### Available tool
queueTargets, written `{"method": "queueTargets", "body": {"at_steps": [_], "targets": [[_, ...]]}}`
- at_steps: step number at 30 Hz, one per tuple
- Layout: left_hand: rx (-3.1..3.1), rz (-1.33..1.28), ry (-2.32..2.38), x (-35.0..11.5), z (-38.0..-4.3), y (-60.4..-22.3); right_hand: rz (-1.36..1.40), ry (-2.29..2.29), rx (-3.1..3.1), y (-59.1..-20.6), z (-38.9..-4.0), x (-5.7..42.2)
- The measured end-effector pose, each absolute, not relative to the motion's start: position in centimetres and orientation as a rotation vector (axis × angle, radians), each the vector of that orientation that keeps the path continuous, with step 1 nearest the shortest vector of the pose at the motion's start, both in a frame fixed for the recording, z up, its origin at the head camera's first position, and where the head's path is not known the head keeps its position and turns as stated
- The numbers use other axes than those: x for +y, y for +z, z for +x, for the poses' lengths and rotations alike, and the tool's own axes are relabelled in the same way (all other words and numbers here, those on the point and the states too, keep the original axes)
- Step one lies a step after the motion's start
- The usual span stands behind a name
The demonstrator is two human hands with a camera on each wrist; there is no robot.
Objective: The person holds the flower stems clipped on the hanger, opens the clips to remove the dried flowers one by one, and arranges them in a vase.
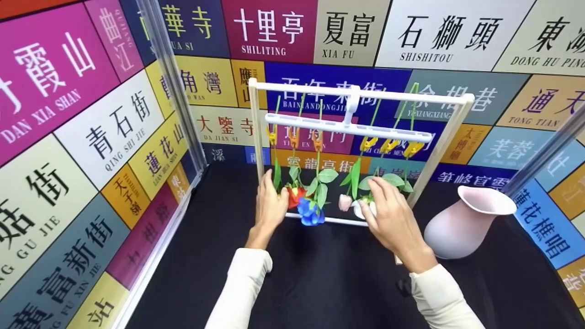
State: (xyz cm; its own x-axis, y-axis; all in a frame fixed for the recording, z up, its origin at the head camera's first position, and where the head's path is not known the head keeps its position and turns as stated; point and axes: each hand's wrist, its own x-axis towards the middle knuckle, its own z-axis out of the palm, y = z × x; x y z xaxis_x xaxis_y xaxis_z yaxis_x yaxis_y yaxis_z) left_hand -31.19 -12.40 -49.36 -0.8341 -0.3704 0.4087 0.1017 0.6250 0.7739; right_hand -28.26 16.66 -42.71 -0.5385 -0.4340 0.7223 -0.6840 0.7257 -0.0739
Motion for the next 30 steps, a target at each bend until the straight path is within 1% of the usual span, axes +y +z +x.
{"method": "queueTargets", "body": {"at_steps": [12,21,30], "targets": [[-2.281,0.214,-1.225,-12.4,-32.4,-49.9,0.906,0.474,-2.226,-41.9,-28.9,12.7],[-2.261,0.192,-1.280,-12.7,-33.5,-49.7,0.940,0.459,-2.224,-41.6,-29.5,10.6],[-2.263,0.199,-1.291,-12.7,-34.0,-49.6,0.963,0.468,-2.233,-40.9,-29.9,8.7]]}}
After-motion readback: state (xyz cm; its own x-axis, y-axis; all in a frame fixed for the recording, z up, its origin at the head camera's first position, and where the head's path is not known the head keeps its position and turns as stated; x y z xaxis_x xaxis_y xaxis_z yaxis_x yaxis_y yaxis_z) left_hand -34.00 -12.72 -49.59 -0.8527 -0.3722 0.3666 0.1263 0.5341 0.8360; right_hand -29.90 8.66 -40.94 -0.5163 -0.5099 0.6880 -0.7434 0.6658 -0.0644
